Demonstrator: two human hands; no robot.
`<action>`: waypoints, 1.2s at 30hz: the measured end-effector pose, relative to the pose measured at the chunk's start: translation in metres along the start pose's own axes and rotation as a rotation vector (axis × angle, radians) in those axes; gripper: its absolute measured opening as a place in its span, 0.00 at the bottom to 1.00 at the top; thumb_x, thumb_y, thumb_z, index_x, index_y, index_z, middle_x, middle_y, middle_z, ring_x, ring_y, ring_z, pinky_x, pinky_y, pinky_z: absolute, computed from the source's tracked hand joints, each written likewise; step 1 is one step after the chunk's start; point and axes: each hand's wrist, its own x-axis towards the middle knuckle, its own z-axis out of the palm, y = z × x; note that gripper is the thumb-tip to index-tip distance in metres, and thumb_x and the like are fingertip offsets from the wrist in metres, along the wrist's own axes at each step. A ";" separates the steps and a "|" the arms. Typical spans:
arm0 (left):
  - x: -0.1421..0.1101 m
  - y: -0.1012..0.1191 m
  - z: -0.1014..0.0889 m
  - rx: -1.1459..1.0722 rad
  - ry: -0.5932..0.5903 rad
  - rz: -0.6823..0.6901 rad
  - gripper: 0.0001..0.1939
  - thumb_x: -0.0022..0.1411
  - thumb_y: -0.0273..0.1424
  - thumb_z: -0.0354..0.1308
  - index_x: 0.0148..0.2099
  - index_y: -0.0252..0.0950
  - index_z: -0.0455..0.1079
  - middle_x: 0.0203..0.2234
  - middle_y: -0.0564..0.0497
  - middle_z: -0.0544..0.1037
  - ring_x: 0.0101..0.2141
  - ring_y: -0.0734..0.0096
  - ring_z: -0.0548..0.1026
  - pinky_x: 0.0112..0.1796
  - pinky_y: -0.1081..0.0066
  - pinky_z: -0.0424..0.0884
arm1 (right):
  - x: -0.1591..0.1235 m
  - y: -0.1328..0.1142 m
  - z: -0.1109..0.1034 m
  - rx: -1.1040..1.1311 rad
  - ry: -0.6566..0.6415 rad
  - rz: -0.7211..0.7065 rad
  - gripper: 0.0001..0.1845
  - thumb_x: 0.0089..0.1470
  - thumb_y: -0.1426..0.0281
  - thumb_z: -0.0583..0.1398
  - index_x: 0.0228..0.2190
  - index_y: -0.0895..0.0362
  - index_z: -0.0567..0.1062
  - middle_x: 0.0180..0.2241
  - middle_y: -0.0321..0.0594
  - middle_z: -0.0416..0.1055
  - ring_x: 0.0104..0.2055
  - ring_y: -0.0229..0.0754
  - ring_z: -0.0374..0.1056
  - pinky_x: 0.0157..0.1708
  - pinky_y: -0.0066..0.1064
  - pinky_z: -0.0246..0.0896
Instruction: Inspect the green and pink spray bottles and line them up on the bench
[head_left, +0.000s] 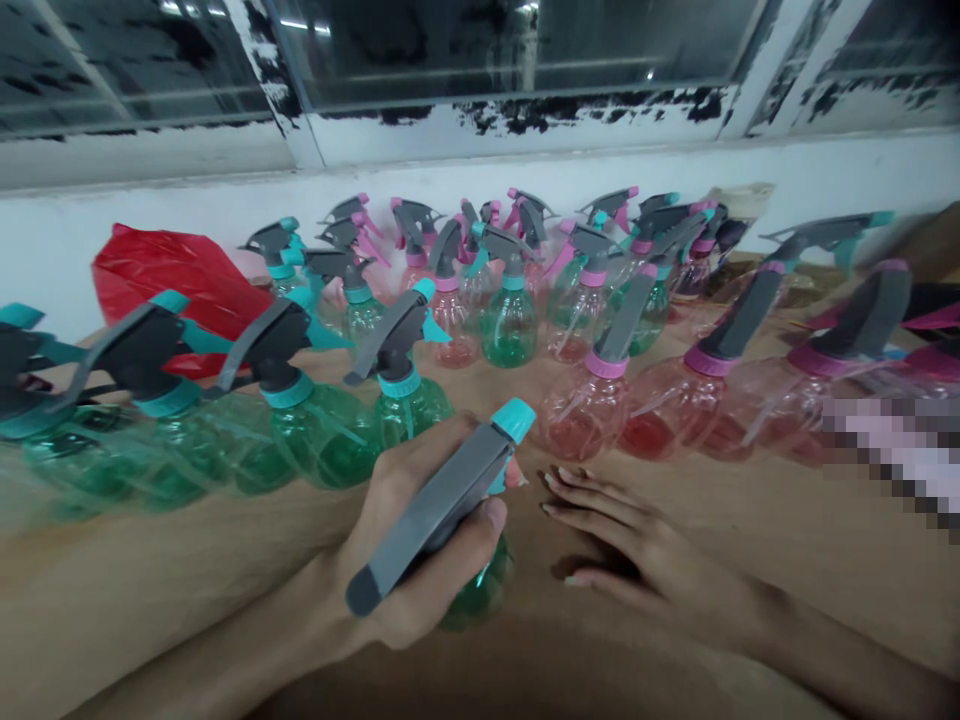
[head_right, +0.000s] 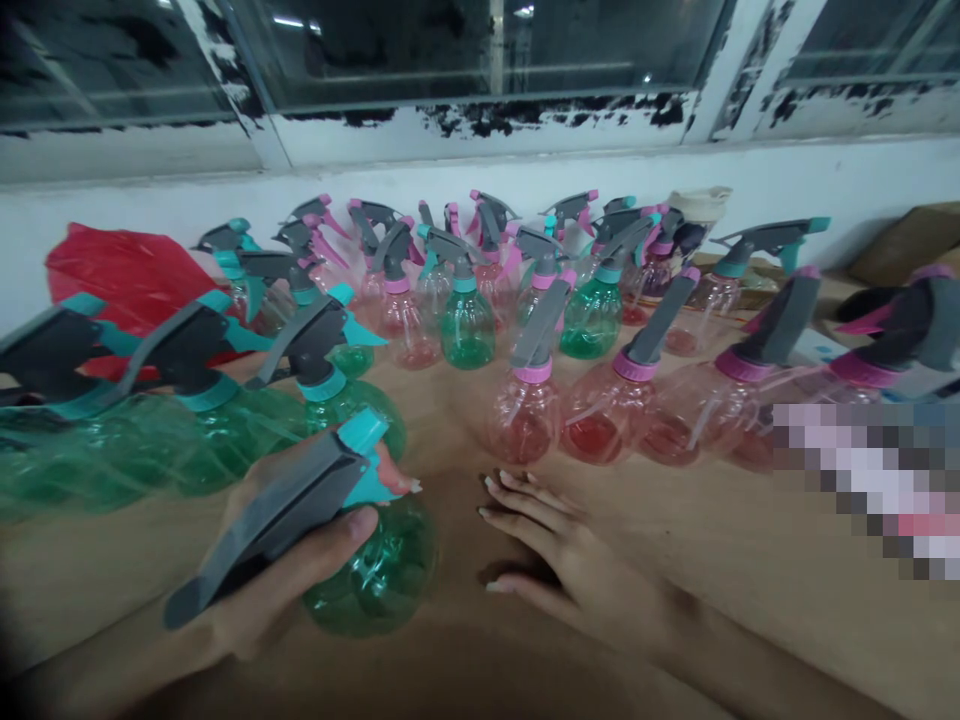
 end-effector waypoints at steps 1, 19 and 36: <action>0.001 0.000 0.000 0.001 -0.005 0.000 0.07 0.57 0.30 0.51 0.36 0.43 0.70 0.29 0.51 0.77 0.32 0.62 0.77 0.32 0.64 0.74 | 0.000 0.000 0.000 0.002 0.002 0.004 0.29 0.58 0.57 0.58 0.59 0.49 0.62 0.62 0.39 0.58 0.64 0.48 0.51 0.62 0.48 0.50; 0.003 0.000 0.004 0.116 0.047 0.058 0.11 0.59 0.26 0.51 0.42 0.41 0.70 0.27 0.55 0.71 0.25 0.72 0.71 0.32 0.71 0.73 | 0.002 0.002 -0.002 -0.033 -0.049 -0.010 0.29 0.59 0.56 0.56 0.59 0.50 0.61 0.63 0.38 0.55 0.65 0.47 0.48 0.62 0.46 0.50; 0.003 -0.007 0.006 0.094 0.062 0.079 0.10 0.58 0.27 0.52 0.42 0.38 0.70 0.26 0.54 0.71 0.24 0.70 0.71 0.31 0.70 0.72 | 0.001 -0.002 -0.003 0.005 -0.029 0.011 0.28 0.59 0.57 0.57 0.59 0.50 0.62 0.63 0.38 0.55 0.65 0.46 0.49 0.63 0.45 0.49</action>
